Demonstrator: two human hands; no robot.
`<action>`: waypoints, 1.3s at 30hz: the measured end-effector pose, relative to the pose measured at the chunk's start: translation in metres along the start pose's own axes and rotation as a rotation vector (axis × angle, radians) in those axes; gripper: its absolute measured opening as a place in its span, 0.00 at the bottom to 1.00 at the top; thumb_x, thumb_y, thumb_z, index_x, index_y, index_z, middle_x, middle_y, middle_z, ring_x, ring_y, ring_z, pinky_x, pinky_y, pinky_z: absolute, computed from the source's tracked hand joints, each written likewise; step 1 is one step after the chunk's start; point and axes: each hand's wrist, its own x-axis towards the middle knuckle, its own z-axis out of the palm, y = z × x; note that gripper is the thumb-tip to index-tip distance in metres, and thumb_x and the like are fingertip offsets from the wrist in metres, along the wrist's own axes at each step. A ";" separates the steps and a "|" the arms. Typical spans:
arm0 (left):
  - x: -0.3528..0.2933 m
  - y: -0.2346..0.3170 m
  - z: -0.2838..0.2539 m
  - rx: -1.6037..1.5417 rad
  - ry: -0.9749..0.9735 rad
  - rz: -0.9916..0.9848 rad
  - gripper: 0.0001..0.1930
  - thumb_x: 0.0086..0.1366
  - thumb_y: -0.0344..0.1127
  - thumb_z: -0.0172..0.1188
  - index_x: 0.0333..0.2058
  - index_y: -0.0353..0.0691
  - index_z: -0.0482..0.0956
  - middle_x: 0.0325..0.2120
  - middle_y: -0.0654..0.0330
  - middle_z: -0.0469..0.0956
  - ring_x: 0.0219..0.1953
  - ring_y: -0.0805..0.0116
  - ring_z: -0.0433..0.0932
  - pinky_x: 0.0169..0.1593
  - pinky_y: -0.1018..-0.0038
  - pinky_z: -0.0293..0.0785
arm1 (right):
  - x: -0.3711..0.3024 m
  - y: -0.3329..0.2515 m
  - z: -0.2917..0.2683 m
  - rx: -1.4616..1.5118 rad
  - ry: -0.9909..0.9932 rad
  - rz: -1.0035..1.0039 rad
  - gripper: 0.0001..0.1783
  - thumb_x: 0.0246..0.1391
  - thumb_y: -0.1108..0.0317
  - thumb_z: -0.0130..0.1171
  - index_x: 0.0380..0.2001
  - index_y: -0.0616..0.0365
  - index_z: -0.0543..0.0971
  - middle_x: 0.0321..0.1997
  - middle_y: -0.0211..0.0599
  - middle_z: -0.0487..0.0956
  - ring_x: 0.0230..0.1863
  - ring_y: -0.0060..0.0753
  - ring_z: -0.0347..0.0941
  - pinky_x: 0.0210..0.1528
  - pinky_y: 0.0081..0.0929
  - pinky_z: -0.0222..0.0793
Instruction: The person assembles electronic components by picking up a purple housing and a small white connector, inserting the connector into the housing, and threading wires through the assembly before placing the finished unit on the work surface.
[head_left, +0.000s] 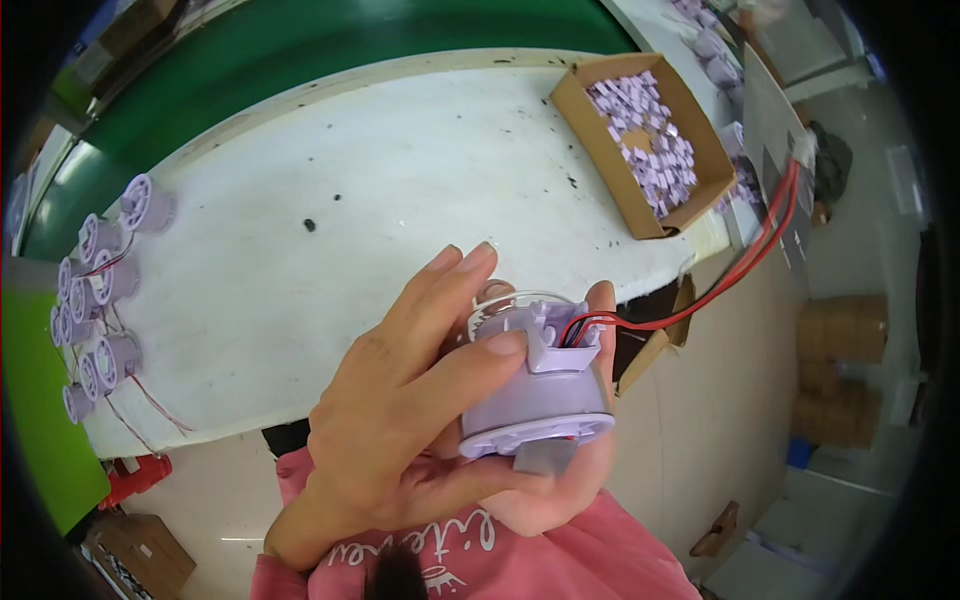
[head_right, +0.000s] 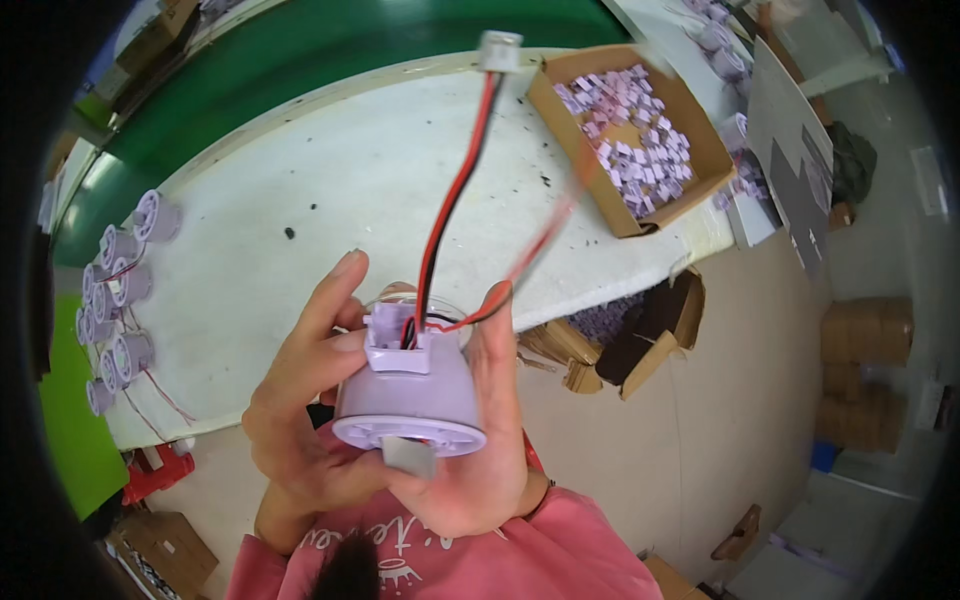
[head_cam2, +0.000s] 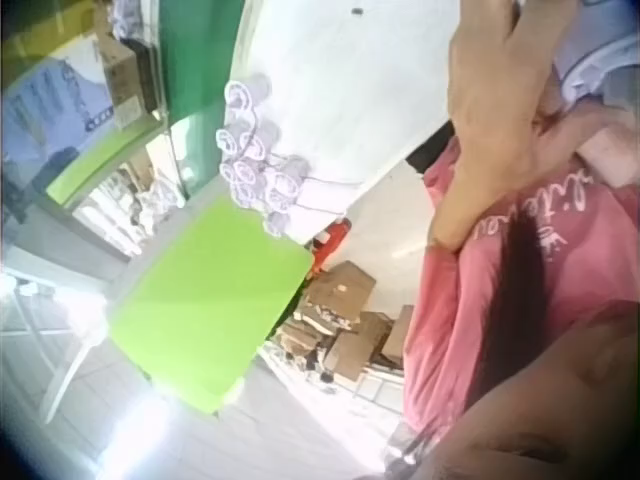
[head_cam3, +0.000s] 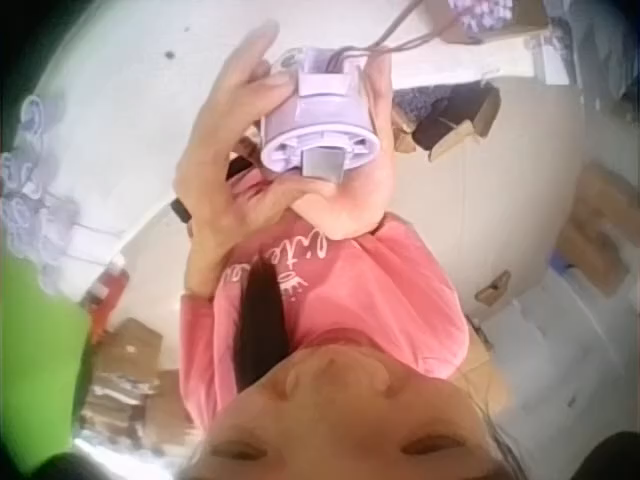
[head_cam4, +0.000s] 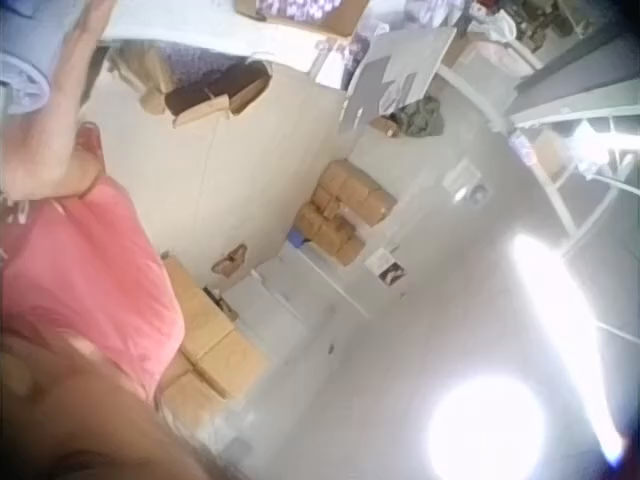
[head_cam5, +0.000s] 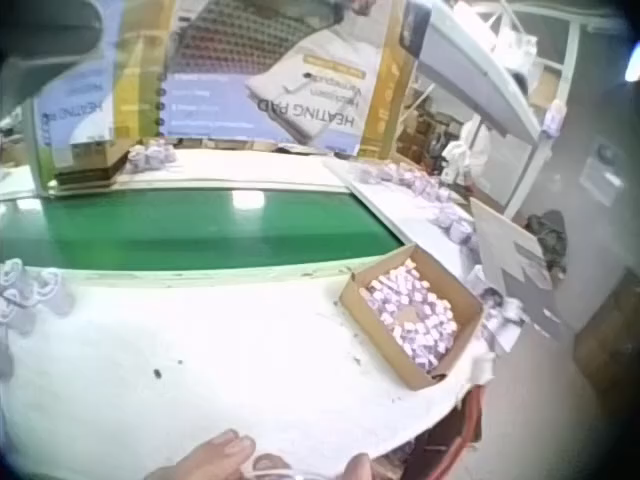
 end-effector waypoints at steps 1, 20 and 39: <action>0.000 0.000 -0.003 0.034 0.013 0.020 0.44 0.46 0.62 0.72 0.52 0.32 0.69 0.53 0.22 0.66 0.54 0.39 0.75 0.53 0.58 0.73 | 0.001 0.004 0.002 -0.015 0.005 0.009 0.38 0.62 0.31 0.34 0.53 0.54 0.68 0.53 0.37 0.74 0.54 0.32 0.71 0.56 0.32 0.68; -0.026 -0.006 -0.028 -0.100 0.337 -0.100 0.53 0.44 0.51 0.79 0.58 0.36 0.50 0.53 0.39 0.64 0.59 0.45 0.68 0.59 0.55 0.68 | 0.018 0.068 0.018 -0.932 -0.039 -0.157 0.37 0.67 0.35 0.28 0.63 0.54 0.58 0.62 0.33 0.65 0.62 0.29 0.62 0.65 0.31 0.56; -0.025 0.016 -0.054 -0.237 0.313 -0.170 0.45 0.37 0.35 0.81 0.54 0.34 0.64 0.53 0.39 0.72 0.53 0.51 0.76 0.52 0.65 0.75 | 0.036 0.010 0.053 -1.759 -0.599 -1.229 0.14 0.51 0.60 0.67 0.38 0.41 0.72 0.48 0.37 0.65 0.48 0.38 0.63 0.48 0.36 0.64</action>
